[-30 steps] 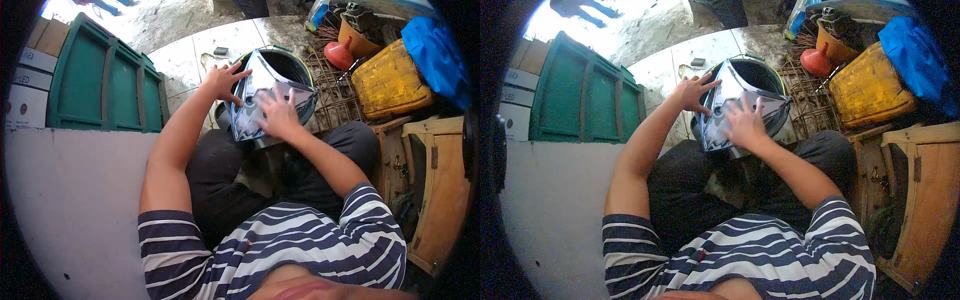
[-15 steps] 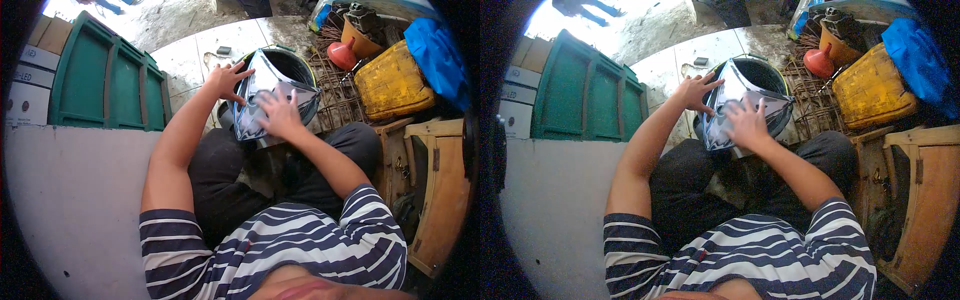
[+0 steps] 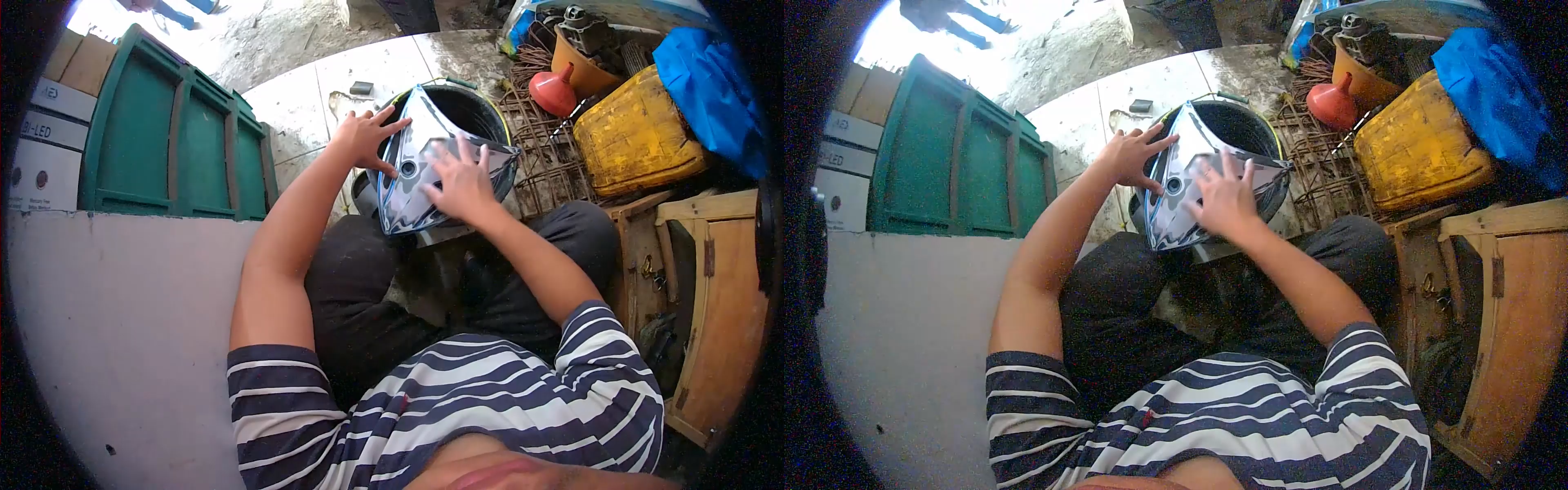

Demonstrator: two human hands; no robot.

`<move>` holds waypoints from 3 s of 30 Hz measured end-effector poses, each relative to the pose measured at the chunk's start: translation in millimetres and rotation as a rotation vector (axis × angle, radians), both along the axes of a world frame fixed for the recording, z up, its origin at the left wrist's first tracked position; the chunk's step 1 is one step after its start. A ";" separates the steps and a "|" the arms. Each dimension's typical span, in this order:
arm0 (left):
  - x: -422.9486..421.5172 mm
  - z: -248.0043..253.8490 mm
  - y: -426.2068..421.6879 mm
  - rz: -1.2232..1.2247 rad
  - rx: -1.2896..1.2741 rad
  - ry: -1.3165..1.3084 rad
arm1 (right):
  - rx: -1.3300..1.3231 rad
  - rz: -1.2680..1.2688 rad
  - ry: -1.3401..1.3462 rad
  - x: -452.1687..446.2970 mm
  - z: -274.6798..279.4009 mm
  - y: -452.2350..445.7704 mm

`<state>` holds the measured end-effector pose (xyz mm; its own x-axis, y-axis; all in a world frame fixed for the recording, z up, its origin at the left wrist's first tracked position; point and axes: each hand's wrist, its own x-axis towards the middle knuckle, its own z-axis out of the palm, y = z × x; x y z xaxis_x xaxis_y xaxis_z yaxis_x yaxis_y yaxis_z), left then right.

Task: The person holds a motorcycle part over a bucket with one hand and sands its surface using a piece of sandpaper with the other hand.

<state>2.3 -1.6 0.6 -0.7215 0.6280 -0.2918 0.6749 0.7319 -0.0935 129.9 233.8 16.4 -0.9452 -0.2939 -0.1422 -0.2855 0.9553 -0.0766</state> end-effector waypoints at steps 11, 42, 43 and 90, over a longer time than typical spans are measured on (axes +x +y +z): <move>-2.2 0.8 -0.1 -0.001 0.008 -0.011 | -0.025 0.042 0.035 6.9 -5.5 -4.3; -1.2 -1.5 0.6 -0.010 0.008 0.000 | 0.020 0.128 0.010 19.4 -11.1 -15.6; -0.6 -1.4 -1.1 -0.011 0.016 0.003 | 0.022 0.140 -0.014 18.4 -5.6 -16.4; -1.2 -2.1 -0.2 -0.003 0.003 -0.017 | -0.085 0.028 0.058 3.0 -6.8 1.8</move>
<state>1.1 -1.8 -1.4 -0.7146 0.6312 -0.3017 0.6786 0.7302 -0.0798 132.8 235.6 9.7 -0.9425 -0.3287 -0.0610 -0.3181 0.9378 -0.1393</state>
